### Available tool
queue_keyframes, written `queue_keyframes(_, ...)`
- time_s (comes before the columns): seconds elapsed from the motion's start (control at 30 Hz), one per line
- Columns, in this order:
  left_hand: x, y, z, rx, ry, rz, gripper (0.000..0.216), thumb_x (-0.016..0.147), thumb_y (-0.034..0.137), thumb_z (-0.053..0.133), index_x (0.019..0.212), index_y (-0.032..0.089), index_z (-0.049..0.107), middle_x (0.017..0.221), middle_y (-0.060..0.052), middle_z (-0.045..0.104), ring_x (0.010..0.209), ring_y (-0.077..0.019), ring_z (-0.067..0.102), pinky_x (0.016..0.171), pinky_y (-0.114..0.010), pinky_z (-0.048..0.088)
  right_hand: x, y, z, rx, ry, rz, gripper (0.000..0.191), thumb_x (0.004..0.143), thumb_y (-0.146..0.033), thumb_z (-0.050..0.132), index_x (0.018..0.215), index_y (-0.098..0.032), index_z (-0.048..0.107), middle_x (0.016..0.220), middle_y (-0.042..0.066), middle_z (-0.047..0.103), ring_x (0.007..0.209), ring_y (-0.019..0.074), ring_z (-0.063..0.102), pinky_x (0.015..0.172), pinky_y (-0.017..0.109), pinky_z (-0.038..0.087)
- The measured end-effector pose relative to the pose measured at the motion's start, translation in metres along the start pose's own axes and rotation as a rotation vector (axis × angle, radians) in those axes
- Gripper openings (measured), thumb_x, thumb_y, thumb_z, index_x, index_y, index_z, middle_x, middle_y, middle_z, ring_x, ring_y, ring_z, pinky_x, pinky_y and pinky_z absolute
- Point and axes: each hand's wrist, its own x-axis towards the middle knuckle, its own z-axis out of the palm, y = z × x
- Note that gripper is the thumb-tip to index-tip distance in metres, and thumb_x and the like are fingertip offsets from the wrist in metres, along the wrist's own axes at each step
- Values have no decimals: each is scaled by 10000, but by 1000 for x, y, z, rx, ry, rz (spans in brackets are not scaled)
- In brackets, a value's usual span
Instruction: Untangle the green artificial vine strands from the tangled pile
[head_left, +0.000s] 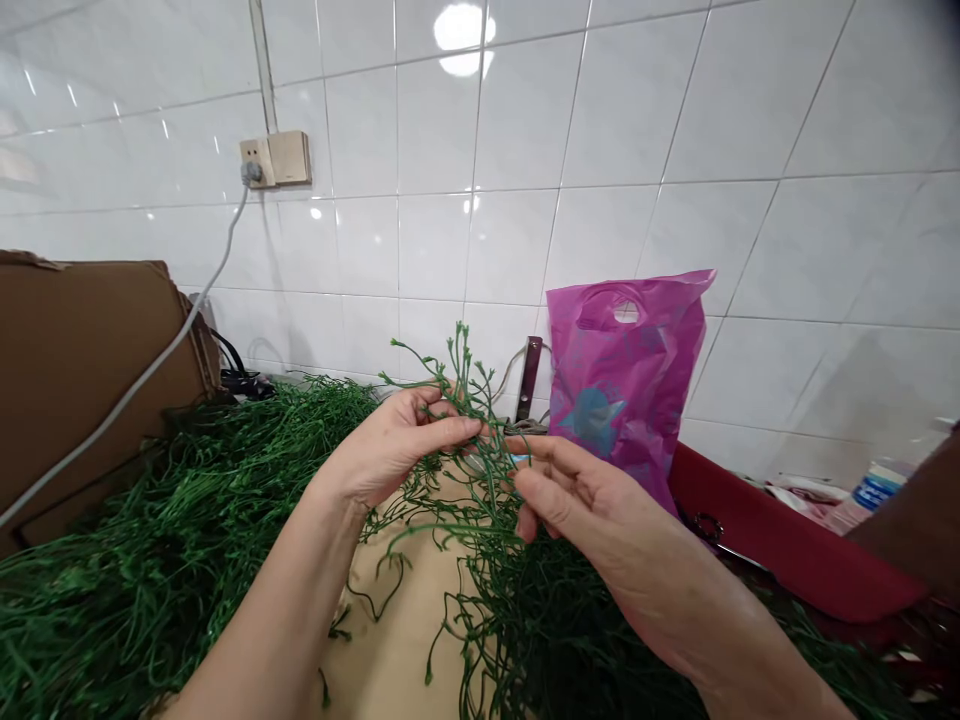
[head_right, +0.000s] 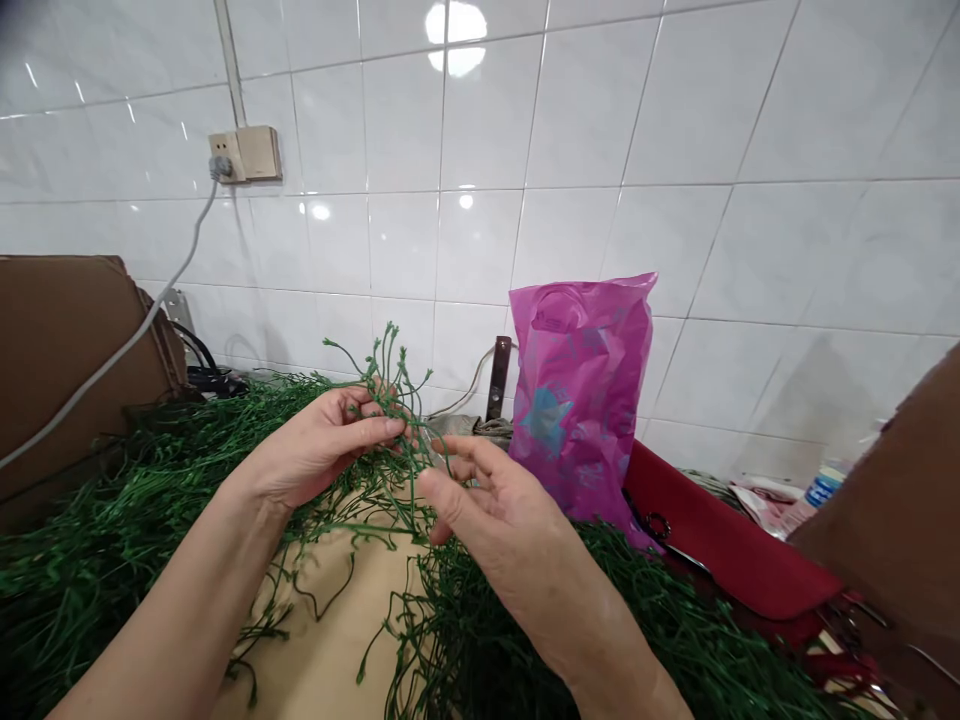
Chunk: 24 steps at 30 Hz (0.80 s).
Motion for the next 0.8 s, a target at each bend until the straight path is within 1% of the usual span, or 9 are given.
queue_keyframes(0.07, -1, 0, 3, 33, -57, 9, 271, 687, 275, 851, 789, 137, 641, 693, 8, 689, 665, -100, 620, 706, -230, 464, 2, 1, 5, 40, -62, -11, 290, 843, -389, 664, 1063, -206, 621, 759, -23, 624, 697, 119, 562, 663, 239, 464)
queue_keyframes(0.13, -2, 1, 3, 40, -77, 20, 265, 701, 291, 845, 807, 136, 658, 728, -3, 704, 687, -103, 628, 718, -228, 470, 4, 3, 6, 20, -25, -55, 169, 851, -355, 636, 904, -197, 611, 716, -34, 576, 645, 103, 515, 611, 219, 446)
queue_keyframes(0.2, -2, 3, -1, 46, -78, 16, 270, 709, 312, 840, 822, 130, 675, 747, -11, 701, 698, -105, 630, 720, -226, 473, 4, 3, 3, -37, 38, -83, 194, 874, -384, 600, 822, -199, 574, 693, -37, 541, 632, 102, 486, 585, 211, 439)
queue_keyframes(0.33, -6, 11, -9, 184, -101, -25, 307, 782, 424, 770, 884, 153, 665, 873, -33, 698, 807, -151, 672, 751, -250, 496, 2, -1, -5, -58, 84, -69, 263, 878, -471, 579, 856, -209, 561, 737, -26, 556, 693, 127, 531, 622, 229, 493)
queue_keyframes(0.43, -12, 17, -7, 423, -180, -103, 411, 857, 566, 628, 934, 164, 664, 972, -68, 701, 926, -212, 684, 816, -307, 513, 2, 0, -4, -63, 152, -114, 238, 881, -449, 576, 917, -214, 579, 720, -31, 595, 668, 125, 565, 629, 231, 508)
queue_keyframes(0.5, -15, 18, -1, 491, -272, -149, 466, 848, 607, 608, 950, 158, 677, 974, -83, 709, 945, -229, 675, 834, -327, 517, 2, 2, 1, -88, 201, -169, 196, 885, -404, 572, 951, -221, 592, 750, -24, 651, 680, 125, 601, 642, 228, 517)
queue_keyframes(0.63, -16, 10, 12, 358, -526, -239, 391, 750, 520, 764, 877, 161, 676, 819, -43, 713, 777, -176, 669, 758, -294, 535, 1, 1, 6, -247, 244, -258, 151, 888, -341, 547, 932, -235, 645, 838, -11, 708, 745, 143, 659, 656, 233, 530)
queue_keyframes(0.73, -13, 6, 8, 331, -552, -265, 350, 826, 502, 698, 824, 152, 687, 709, -18, 686, 622, -118, 626, 654, -244, 525, -2, -7, -3, -434, 210, -299, 198, 907, -316, 504, 907, -238, 686, 790, -15, 714, 668, 137, 642, 597, 229, 511)
queue_keyframes(0.8, -11, 4, 3, 285, -520, -239, 363, 875, 505, 641, 884, 148, 709, 808, -49, 725, 672, -125, 661, 688, -249, 541, -6, -13, -10, -530, 199, -313, 225, 910, -301, 495, 970, -248, 705, 792, -16, 729, 662, 142, 647, 578, 230, 506)
